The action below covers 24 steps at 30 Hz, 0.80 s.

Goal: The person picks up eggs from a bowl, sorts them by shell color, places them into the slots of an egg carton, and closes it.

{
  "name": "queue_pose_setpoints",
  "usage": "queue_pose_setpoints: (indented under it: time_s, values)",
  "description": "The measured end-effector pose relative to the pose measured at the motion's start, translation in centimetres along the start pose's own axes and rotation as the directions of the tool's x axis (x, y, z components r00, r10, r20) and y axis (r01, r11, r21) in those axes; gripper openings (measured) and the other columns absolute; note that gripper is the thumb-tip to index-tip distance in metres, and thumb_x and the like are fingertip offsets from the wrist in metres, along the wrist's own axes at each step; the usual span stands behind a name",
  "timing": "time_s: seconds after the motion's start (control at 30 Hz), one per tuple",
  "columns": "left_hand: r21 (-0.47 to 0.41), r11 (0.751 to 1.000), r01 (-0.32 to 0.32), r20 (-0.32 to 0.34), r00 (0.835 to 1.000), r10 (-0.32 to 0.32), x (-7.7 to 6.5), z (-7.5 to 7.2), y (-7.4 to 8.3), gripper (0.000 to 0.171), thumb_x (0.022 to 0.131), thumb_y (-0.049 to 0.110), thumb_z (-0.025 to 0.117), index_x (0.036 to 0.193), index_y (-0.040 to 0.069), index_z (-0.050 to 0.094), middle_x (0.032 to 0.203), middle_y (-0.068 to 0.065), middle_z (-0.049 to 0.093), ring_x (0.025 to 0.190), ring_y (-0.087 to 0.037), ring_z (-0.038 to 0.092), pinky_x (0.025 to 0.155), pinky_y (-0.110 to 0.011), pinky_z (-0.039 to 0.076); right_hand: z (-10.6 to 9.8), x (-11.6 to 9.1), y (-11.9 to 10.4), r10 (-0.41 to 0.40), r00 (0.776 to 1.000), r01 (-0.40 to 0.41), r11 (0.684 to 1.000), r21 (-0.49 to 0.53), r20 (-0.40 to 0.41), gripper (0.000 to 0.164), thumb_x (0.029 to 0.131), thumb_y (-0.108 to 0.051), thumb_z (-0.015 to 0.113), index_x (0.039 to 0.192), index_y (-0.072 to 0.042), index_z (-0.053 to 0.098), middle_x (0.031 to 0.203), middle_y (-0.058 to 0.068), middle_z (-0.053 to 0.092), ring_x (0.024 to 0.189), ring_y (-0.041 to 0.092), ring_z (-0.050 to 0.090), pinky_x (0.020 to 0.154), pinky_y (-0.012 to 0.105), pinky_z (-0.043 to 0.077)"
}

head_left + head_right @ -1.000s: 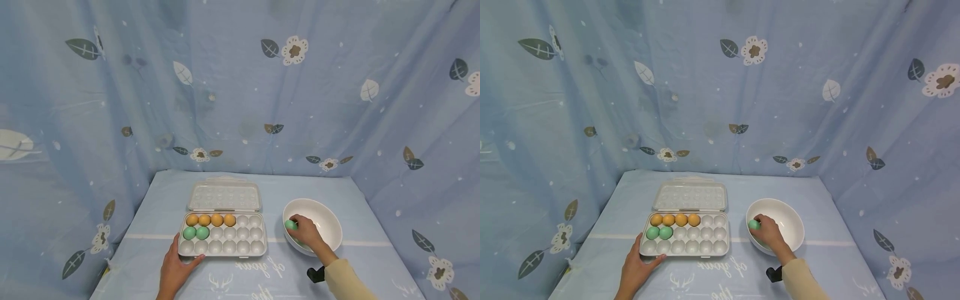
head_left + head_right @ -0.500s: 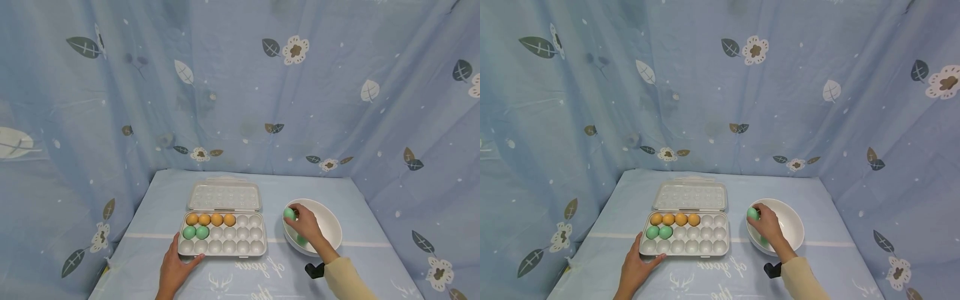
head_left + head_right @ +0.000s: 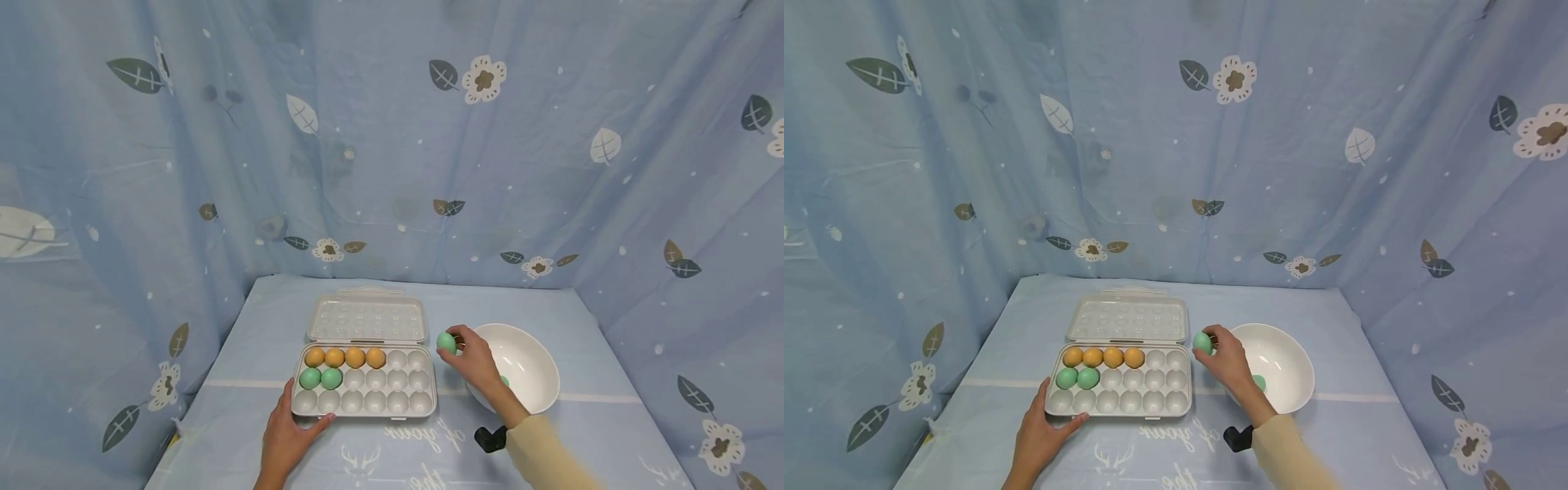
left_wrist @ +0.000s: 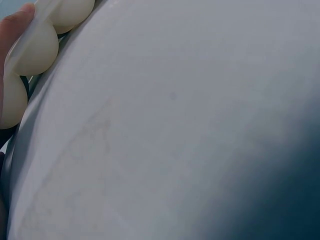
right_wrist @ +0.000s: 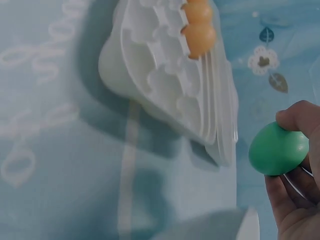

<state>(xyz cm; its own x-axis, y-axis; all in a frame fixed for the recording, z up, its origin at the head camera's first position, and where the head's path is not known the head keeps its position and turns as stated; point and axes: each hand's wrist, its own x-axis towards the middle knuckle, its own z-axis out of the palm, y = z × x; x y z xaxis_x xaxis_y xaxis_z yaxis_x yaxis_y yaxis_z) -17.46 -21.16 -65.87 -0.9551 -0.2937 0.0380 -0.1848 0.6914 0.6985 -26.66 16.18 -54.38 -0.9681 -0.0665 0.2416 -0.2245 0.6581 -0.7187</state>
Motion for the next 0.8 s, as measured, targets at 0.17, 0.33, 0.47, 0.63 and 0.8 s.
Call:
queue_pose_setpoints:
  time_s: [0.17, 0.33, 0.47, 0.63, 0.8]
  values:
    - [-0.003, 1.0, -0.002, 0.004, 1.0, 0.002, 0.0, 0.0, 0.1, 0.134, 0.067, 0.071, 0.086, 0.162, 0.003, 0.021, 0.159, -0.03, 0.037, 0.139, -0.052, 0.043, 0.113, -0.067, 0.036, 2.5, -0.2, -1.3, -0.031, 0.999, 0.028, 0.998, 0.059, 0.035, 0.038, 0.085, -0.013, 0.085, 0.117, -0.006, 0.066, 0.114, 0.008, 0.07, 0.11, 0.028, 0.069, 0.096, 0.04, 0.059]
    - [-0.009, 1.0, -0.009, -0.001, 1.0, 0.009, 0.1, 0.0, 0.0, 0.133, 0.067, 0.072, 0.085, 0.162, 0.004, 0.021, 0.159, -0.029, 0.037, 0.14, -0.051, 0.042, 0.114, -0.067, 0.036, 4.8, -0.4, -2.5, -0.077, 0.995, 0.072, 0.994, 0.077, 0.064, 0.038, 0.084, -0.013, 0.086, 0.116, -0.007, 0.065, 0.113, 0.008, 0.07, 0.109, 0.027, 0.069, 0.094, 0.039, 0.06]
    - [-0.007, 1.0, -0.006, 0.007, 1.0, 0.006, 0.0, -0.1, 0.0, 0.133, 0.067, 0.072, 0.085, 0.162, 0.004, 0.021, 0.159, -0.028, 0.037, 0.14, -0.051, 0.042, 0.114, -0.067, 0.036, 6.5, -0.5, -3.3, -0.104, 0.991, 0.096, 0.991, 0.091, 0.082, 0.038, 0.084, -0.012, 0.086, 0.115, -0.006, 0.065, 0.113, 0.008, 0.07, 0.108, 0.027, 0.069, 0.093, 0.04, 0.06]
    - [-0.003, 1.0, -0.004, 0.023, 1.0, 0.004, 0.0, -0.4, 0.1, 0.135, 0.067, 0.073, 0.085, 0.162, 0.002, 0.02, 0.159, -0.03, 0.037, 0.139, -0.052, 0.043, 0.113, -0.067, 0.036, 8.2, -0.7, -4.6, -0.112, 0.988, 0.104, 0.992, 0.077, 0.11, 0.039, 0.084, -0.013, 0.085, 0.116, -0.007, 0.065, 0.114, 0.008, 0.07, 0.108, 0.026, 0.069, 0.094, 0.039, 0.06]
    - [-0.013, 1.0, -0.009, 0.014, 1.0, 0.01, 0.0, -0.3, -0.1, 0.135, 0.067, 0.073, 0.085, 0.162, 0.002, 0.02, 0.159, -0.03, 0.037, 0.139, -0.052, 0.043, 0.113, -0.067, 0.037, 10.2, -1.1, -5.4, -0.165, 0.978, 0.154, 0.983, 0.096, 0.126, 0.041, 0.084, -0.012, 0.085, 0.119, -0.005, 0.065, 0.116, 0.008, 0.07, 0.107, 0.026, 0.069, 0.092, 0.037, 0.06]
